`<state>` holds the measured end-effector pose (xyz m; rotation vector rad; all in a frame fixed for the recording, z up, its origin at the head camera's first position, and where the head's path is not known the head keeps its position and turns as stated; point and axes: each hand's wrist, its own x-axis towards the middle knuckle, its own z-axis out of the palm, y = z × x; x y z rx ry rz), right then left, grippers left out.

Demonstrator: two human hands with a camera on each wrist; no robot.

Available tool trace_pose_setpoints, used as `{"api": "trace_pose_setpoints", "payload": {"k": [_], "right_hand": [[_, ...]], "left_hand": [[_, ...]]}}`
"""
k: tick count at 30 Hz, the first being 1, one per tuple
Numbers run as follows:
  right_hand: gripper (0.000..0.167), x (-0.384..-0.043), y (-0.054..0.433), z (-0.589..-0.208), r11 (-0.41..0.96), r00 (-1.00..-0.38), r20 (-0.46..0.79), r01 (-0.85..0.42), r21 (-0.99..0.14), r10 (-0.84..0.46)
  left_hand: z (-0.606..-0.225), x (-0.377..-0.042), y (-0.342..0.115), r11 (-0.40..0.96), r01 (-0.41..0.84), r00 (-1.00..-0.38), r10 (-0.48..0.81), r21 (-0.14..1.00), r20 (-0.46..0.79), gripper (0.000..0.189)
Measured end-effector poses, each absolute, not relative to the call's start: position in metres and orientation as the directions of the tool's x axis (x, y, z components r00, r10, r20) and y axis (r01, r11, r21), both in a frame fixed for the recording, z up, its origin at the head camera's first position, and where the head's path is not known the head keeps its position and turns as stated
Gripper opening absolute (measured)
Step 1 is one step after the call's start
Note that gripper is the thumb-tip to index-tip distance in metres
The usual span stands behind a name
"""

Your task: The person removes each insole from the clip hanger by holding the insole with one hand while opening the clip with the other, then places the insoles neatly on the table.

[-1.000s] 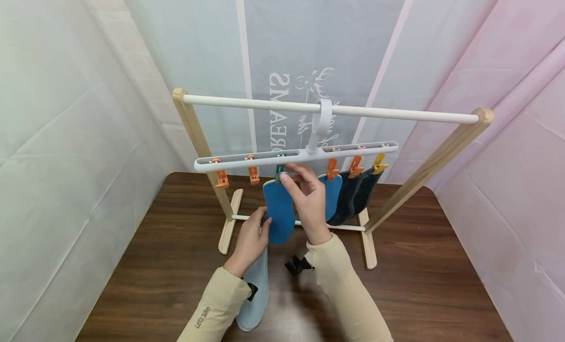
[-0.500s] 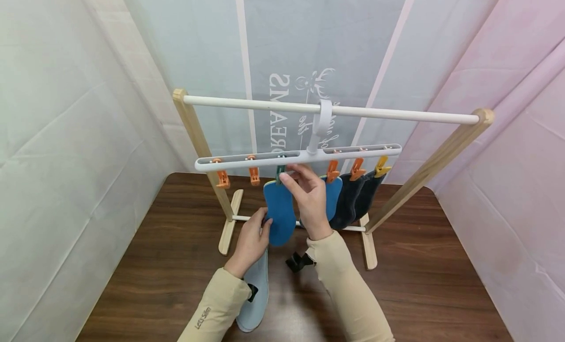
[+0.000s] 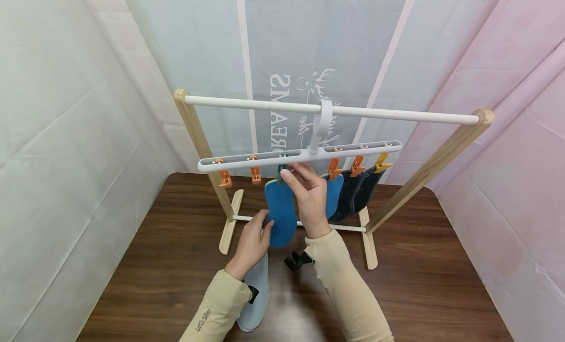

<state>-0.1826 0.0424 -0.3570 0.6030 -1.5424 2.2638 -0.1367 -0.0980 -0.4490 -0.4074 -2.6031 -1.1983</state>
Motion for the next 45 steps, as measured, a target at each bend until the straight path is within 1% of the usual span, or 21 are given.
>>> {"api": "trace_pose_setpoints", "payload": {"k": [6,13,15,22,24,29,33,42,45], "right_hand": [[0.017,-0.184,0.041,-0.357,-0.367,-0.846,0.531,-0.512,-0.777,0.056],[0.02,-0.185,0.04,-0.358,-0.386,-0.841,0.536,-0.518,-0.763,0.071],[0.019,-0.185,0.04,-0.359,-0.387,-0.839,0.54,-0.521,-0.761,0.067],[0.021,-0.185,0.04,-0.359,-0.354,-0.83,0.555,-0.534,-0.768,0.05],[0.025,-0.184,0.04,-0.359,-0.354,-0.83,0.556,-0.534,-0.768,0.046],[0.044,-0.183,0.039,-0.359,-0.364,-0.836,0.547,-0.519,-0.774,0.029],[0.053,-0.184,0.037,-0.361,-0.372,-0.836,0.548,-0.515,-0.772,0.021],[0.065,-0.185,0.035,-0.361,-0.353,-0.849,0.529,-0.499,-0.792,0.012],[0.066,-0.184,0.034,-0.359,-0.357,-0.854,0.521,-0.488,-0.797,0.004]], "left_hand": [[-0.455,-0.134,-0.098,0.627,0.334,-0.94,0.166,0.703,0.298,0.018],[-0.461,-0.13,-0.097,0.63,0.32,-0.946,0.174,0.708,0.273,0.018],[-0.463,-0.128,-0.098,0.632,0.318,-0.947,0.171,0.706,0.273,0.018],[-0.468,-0.125,-0.098,0.644,0.327,-0.943,0.173,0.692,0.284,0.018],[-0.468,-0.124,-0.099,0.641,0.316,-0.947,0.164,0.7,0.277,0.018],[-0.468,-0.123,-0.1,0.643,0.309,-0.949,0.156,0.701,0.275,0.019],[-0.47,-0.121,-0.101,0.647,0.304,-0.95,0.152,0.7,0.273,0.018],[-0.473,-0.118,-0.103,0.633,0.294,-0.954,0.148,0.716,0.261,0.016],[-0.474,-0.117,-0.104,0.625,0.284,-0.958,0.148,0.727,0.247,0.017]]}}
